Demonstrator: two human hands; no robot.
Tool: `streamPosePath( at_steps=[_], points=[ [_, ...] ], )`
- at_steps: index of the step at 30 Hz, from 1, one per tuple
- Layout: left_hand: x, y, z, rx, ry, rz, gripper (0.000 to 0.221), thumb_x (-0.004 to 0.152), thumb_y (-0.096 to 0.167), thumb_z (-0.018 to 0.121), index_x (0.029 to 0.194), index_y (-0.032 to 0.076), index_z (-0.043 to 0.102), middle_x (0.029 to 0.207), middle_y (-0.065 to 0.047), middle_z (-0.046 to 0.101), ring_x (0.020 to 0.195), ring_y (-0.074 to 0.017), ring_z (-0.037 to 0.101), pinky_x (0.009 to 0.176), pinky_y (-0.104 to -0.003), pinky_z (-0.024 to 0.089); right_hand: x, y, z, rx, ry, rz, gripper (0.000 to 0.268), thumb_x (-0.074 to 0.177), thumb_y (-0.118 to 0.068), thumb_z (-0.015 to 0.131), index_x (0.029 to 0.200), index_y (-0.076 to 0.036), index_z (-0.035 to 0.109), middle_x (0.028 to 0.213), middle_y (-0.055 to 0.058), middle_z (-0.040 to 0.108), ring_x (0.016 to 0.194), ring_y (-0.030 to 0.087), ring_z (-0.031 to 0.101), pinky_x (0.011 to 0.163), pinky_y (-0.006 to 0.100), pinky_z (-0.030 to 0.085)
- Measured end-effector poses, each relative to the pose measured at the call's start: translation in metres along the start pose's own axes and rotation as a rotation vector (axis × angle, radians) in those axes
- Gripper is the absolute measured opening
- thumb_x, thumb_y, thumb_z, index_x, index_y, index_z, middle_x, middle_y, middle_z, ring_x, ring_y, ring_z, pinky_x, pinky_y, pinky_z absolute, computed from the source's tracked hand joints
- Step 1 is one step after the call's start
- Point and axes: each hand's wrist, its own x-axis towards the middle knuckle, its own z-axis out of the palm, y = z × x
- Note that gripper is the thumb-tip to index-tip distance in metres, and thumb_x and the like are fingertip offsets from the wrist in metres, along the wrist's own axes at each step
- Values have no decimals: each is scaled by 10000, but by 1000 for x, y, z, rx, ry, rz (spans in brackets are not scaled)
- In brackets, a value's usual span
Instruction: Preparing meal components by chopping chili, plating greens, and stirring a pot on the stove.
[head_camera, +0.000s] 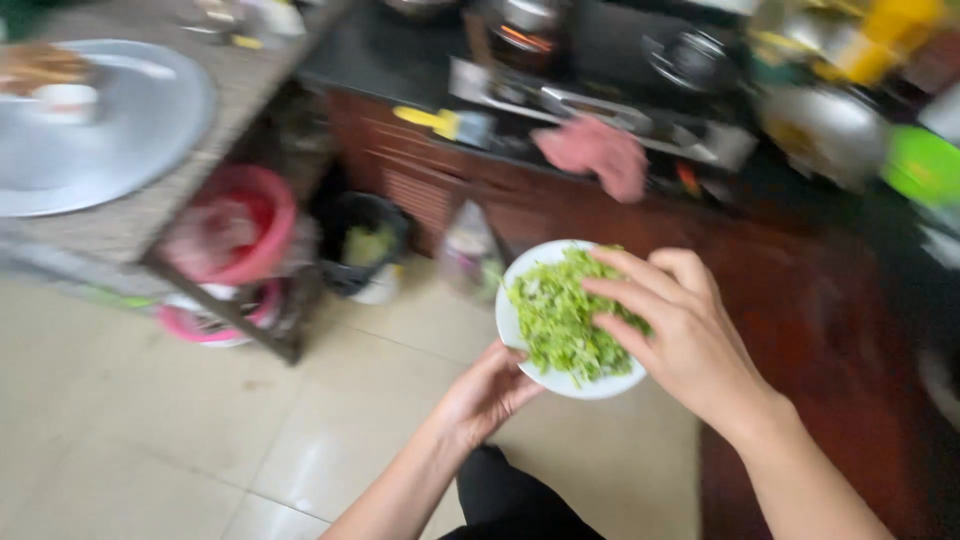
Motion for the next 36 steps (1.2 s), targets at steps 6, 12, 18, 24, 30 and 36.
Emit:
streamPosePath(
  at_steps=[6,12,18,24,30,36],
  points=[
    [28,149,-63,-96,93,138,516,851,16,646,1361,95,640,1333,-138,733,1115,-273,723,926,-405,639,163,24,117,111,-180,-101,324,938,-175,695,1239,-275,766,1092,-110,756,942,173,596,854,378,325],
    [17,273,-125,-272,171,421,562,834,-38,681,1386,37,608,1367,-200,687,1167,-345,701,841,-428,666,319,-18,185,374,-32,-307,316,942,-68,703,1219,-208,764,902,-114,707,878,163,607,870,356,360],
    [-8,390,-217,-355,413,606,476,853,-22,677,1325,1,622,1391,-210,691,1251,-331,667,1038,-480,577,400,-50,285,574,-115,-262,290,904,-205,795,1177,-116,756,1230,11,769,1125,207,659,1046,351,444],
    [-33,523,-350,-302,437,691,564,905,-10,653,1462,42,574,1421,-158,673,1263,-297,659,986,-419,593,443,-77,424,690,-170,74,162,936,-93,733,1081,-108,805,1085,28,800,843,125,673,755,268,573],
    [-43,657,-465,-354,539,716,514,933,-57,598,1444,-18,555,1438,-188,644,1287,-335,632,1119,-469,527,447,-117,572,756,-284,585,183,961,-124,716,1096,-67,824,1064,38,854,955,122,730,962,264,534],
    [-13,739,-576,-435,635,729,430,957,-106,591,1368,17,567,1415,-156,656,1249,-314,657,967,-434,624,481,-163,596,579,-401,696,181,941,-120,710,1034,-89,862,989,-9,884,893,95,777,867,263,576]
  ],
)
